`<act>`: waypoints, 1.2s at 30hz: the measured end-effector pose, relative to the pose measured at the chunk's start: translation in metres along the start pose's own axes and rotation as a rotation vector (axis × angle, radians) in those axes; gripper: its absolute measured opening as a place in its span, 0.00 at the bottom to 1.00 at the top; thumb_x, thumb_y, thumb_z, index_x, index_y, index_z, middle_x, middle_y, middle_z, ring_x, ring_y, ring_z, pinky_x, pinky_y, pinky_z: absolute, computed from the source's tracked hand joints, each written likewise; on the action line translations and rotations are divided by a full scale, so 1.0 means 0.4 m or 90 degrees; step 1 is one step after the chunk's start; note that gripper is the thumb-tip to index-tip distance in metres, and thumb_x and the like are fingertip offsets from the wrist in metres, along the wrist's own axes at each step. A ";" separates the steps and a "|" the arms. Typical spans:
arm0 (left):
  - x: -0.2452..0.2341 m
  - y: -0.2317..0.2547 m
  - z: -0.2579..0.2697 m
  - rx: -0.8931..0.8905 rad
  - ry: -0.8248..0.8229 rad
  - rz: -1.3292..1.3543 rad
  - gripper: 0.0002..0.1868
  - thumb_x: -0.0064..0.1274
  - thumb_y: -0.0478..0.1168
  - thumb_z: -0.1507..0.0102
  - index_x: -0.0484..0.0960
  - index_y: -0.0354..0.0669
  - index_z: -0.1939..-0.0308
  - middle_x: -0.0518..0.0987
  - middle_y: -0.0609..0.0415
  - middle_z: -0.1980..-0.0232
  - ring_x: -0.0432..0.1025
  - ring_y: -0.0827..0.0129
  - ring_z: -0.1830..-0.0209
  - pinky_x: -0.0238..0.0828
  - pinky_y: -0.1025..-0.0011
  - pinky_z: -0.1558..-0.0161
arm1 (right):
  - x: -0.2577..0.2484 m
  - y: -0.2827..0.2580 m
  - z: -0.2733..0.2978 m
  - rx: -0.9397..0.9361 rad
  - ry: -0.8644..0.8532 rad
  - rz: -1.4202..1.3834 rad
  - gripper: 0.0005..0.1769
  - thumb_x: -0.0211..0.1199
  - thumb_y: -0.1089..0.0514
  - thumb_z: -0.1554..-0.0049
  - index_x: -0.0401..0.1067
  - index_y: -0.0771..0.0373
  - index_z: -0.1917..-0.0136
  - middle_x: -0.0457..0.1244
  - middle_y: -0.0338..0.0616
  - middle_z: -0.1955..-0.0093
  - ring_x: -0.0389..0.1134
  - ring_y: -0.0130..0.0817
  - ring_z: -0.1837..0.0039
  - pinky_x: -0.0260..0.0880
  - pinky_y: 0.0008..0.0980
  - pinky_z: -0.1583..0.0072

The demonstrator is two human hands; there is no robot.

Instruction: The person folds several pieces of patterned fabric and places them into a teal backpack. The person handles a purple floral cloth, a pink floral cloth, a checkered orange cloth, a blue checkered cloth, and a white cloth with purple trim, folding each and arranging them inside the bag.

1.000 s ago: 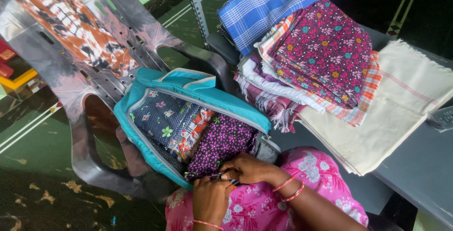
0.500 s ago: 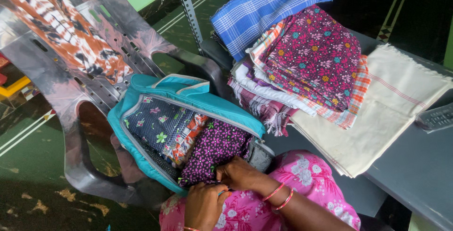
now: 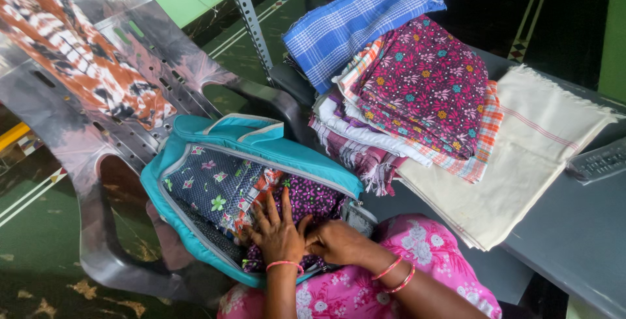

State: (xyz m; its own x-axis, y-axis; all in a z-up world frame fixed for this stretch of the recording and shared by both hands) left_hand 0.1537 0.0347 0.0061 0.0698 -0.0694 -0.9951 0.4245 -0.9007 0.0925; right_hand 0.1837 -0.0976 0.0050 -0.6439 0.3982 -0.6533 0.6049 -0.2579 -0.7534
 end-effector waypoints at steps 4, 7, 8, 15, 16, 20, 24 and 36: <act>0.036 -0.011 0.006 0.022 0.069 -0.015 0.46 0.50 0.63 0.38 0.46 0.68 0.21 0.50 0.52 0.18 0.48 0.43 0.22 0.45 0.37 0.31 | -0.055 -0.018 0.005 -0.053 0.273 0.163 0.11 0.67 0.58 0.48 0.78 0.60 0.50 0.69 0.49 0.43 0.68 0.49 0.41 0.68 0.45 0.40; 0.029 -0.018 0.008 0.031 0.099 0.017 0.47 0.52 0.65 0.40 0.47 0.67 0.22 0.51 0.51 0.19 0.49 0.43 0.23 0.46 0.36 0.31 | -0.064 0.014 -0.017 0.083 0.322 0.248 0.28 0.68 0.54 0.49 0.68 0.61 0.36 0.63 0.57 0.36 0.63 0.57 0.36 0.62 0.51 0.36; 0.023 -0.017 0.007 0.034 0.111 0.029 0.47 0.52 0.67 0.40 0.47 0.67 0.22 0.51 0.50 0.20 0.49 0.42 0.24 0.46 0.35 0.31 | -0.062 0.033 -0.026 0.147 0.319 0.268 0.36 0.68 0.53 0.50 0.64 0.62 0.30 0.60 0.61 0.35 0.61 0.60 0.34 0.60 0.53 0.35; 0.045 0.013 0.005 0.027 0.026 -0.027 0.56 0.58 0.66 0.44 0.43 0.61 0.20 0.44 0.47 0.18 0.48 0.40 0.24 0.45 0.36 0.31 | -0.007 0.101 -0.065 0.167 0.261 0.460 0.41 0.64 0.53 0.46 0.54 0.70 0.24 0.57 0.71 0.31 0.60 0.64 0.33 0.61 0.49 0.33; 0.047 0.013 0.008 0.028 0.030 -0.017 0.57 0.59 0.66 0.45 0.43 0.61 0.20 0.44 0.47 0.18 0.48 0.40 0.24 0.44 0.36 0.31 | -0.007 0.106 -0.057 0.176 0.255 0.436 0.41 0.63 0.53 0.45 0.54 0.68 0.24 0.57 0.70 0.31 0.60 0.63 0.32 0.61 0.48 0.34; 0.020 0.004 0.015 0.039 0.061 0.039 0.60 0.63 0.66 0.47 0.44 0.60 0.21 0.46 0.47 0.19 0.48 0.38 0.24 0.42 0.36 0.30 | -0.032 0.074 -0.029 0.093 0.332 0.329 0.38 0.64 0.49 0.47 0.59 0.61 0.26 0.61 0.63 0.33 0.61 0.62 0.31 0.58 0.50 0.30; -0.003 -0.017 0.041 0.062 0.047 0.072 0.63 0.68 0.64 0.51 0.46 0.63 0.20 0.49 0.47 0.18 0.50 0.43 0.24 0.42 0.40 0.30 | -0.024 0.055 -0.017 0.107 0.376 0.454 0.43 0.63 0.45 0.46 0.55 0.65 0.24 0.58 0.70 0.32 0.58 0.66 0.30 0.54 0.56 0.29; 0.002 -0.160 0.060 -0.031 -0.120 0.069 0.68 0.70 0.68 0.55 0.49 0.47 0.22 0.66 0.46 0.26 0.61 0.51 0.27 0.59 0.49 0.36 | -0.081 0.024 -0.003 0.019 0.241 0.283 0.29 0.68 0.47 0.47 0.70 0.63 0.37 0.64 0.61 0.38 0.63 0.59 0.34 0.62 0.49 0.33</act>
State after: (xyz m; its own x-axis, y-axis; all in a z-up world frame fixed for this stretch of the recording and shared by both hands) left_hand 0.1051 0.0819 -0.0015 -0.0503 -0.2480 -0.9675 0.4671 -0.8620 0.1967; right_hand 0.2109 -0.1121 0.0192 -0.1156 0.5319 -0.8389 0.7620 -0.4943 -0.4185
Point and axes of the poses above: each hand's wrist, its own z-axis away from the middle knuckle, its own x-axis out of the palm, y = z × x, the point moved 5 cm from there along -z, towards the middle knuckle
